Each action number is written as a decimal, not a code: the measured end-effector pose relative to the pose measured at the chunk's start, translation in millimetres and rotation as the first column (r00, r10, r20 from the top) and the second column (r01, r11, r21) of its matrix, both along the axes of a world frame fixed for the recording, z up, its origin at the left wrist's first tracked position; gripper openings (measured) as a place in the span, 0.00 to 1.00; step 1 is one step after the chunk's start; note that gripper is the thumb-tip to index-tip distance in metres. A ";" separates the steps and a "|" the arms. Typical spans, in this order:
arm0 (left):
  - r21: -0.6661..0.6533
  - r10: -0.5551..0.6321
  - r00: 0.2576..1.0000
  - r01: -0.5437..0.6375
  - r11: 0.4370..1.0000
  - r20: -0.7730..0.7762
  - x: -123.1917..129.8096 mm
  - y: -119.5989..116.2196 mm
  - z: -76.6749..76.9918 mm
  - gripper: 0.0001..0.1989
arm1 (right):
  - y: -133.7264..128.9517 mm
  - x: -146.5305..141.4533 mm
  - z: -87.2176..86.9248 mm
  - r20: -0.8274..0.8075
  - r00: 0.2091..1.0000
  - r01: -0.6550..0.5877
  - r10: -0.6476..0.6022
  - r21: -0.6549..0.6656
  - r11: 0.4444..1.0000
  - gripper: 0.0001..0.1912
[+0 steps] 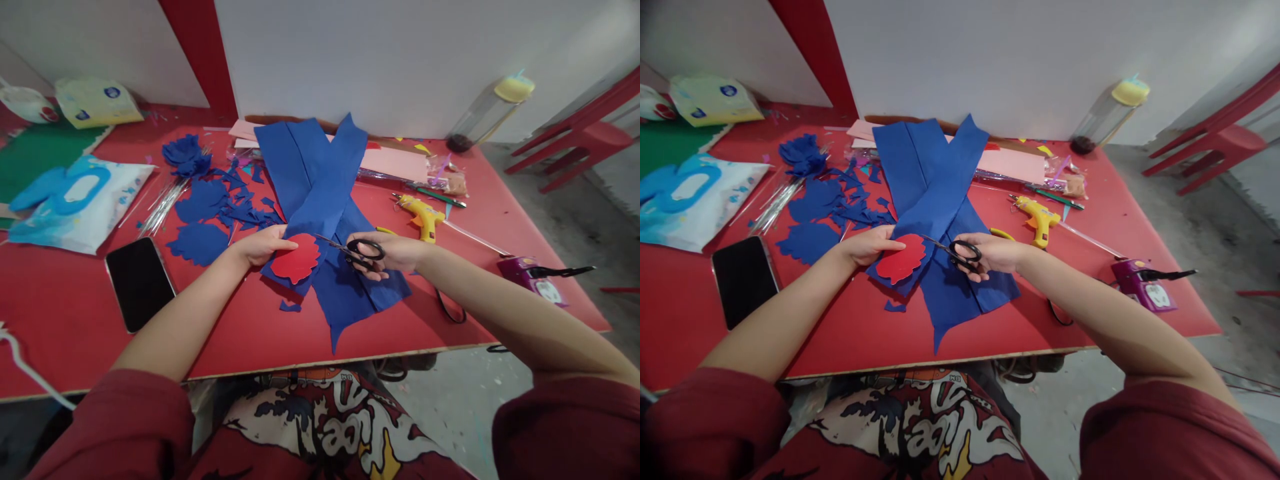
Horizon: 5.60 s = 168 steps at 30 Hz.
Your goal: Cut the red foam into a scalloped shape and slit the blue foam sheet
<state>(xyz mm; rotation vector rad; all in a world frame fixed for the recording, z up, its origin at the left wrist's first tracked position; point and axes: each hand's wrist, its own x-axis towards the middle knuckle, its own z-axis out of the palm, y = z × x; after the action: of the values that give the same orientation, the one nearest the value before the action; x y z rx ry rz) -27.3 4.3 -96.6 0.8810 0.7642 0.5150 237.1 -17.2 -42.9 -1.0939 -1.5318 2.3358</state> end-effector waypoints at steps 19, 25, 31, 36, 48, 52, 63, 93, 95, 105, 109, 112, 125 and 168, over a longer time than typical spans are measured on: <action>-0.003 -0.006 0.999 0.006 1.000 0.034 1.4 -1.2 2.8 0.17 | -3.0 -6.1 -3.5 -0.068 0.996 0.044 -0.049 -0.077 0.996 0.26; 0.007 0.003 1.000 -0.003 1.000 0.025 1.4 -1.3 2.5 0.19 | -6.6 -7.0 -1.9 -0.084 0.993 0.073 -0.078 -0.060 0.995 0.25; 0.007 0.013 1.000 -0.013 1.000 0.023 1.4 -1.4 3.6 0.18 | -8.4 -7.5 -2.7 -0.071 0.989 0.125 -0.127 -0.030 0.992 0.26; 0.009 -0.004 1.000 0.004 1.000 0.024 1.2 -0.6 2.1 0.19 | -7.4 -5.3 -2.5 -0.049 0.991 0.124 -0.125 -0.020 0.992 0.27; 0.015 -0.034 0.999 0.033 0.999 0.030 -1.6 -0.1 -0.3 0.19 | 0.7 -6.8 -6.2 -0.076 0.997 0.014 -0.020 -0.071 0.997 0.26; 0.007 -0.043 0.998 0.043 0.999 0.041 -1.2 -0.2 1.0 0.19 | 0.7 -7.7 -9.0 -0.100 0.995 0.008 -0.016 -0.079 0.997 0.24; -0.004 -0.043 0.998 0.043 0.999 0.056 -0.4 0.2 0.9 0.18 | 0.6 -9.8 -11.8 -0.134 0.990 0.030 -0.039 -0.068 0.997 0.23; -0.014 -0.064 0.997 0.065 0.998 0.047 -1.9 0.3 -1.1 0.18 | 2.5 -14.9 -13.0 -0.093 0.994 0.059 -0.062 -0.030 0.998 0.25; -0.013 -0.065 0.997 0.066 0.998 0.052 -2.3 0.5 -1.6 0.19 | 2.5 -14.2 -13.5 -0.097 0.993 0.065 -0.067 -0.029 0.998 0.25; -0.016 -0.059 0.998 0.060 0.998 0.037 -1.9 -0.3 -0.5 0.24 | 5.2 -13.3 -11.1 -0.059 0.997 0.046 -0.046 -0.011 0.999 0.26; -0.026 -0.094 0.993 0.097 0.995 0.070 -2.3 0.0 -0.8 0.20 | 7.3 -16.4 -9.8 -0.032 0.999 0.023 -0.022 0.010 1.000 0.27; -0.022 -0.094 0.993 0.096 0.995 0.077 -2.1 0.3 -0.8 0.20 | 8.4 -17.9 -10.8 -0.025 1.000 0.016 -0.015 0.025 1.000 0.27; -0.016 -0.100 0.993 0.101 0.995 0.069 -2.1 1.0 -2.0 0.19 | 10.2 -17.8 -13.1 -0.039 0.999 0.013 -0.011 0.045 0.999 0.26; -0.013 -0.137 0.985 0.139 0.990 0.104 -4.3 1.7 -5.2 0.22 | 20.1 -28.1 -20.4 -0.107 0.990 -0.078 0.093 0.143 0.987 0.26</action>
<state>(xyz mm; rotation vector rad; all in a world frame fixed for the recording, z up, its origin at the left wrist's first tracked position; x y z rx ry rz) -31.6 6.0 -101.9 0.8752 0.6087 0.4264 209.0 2.9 -63.3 -0.8648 -1.7003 2.2617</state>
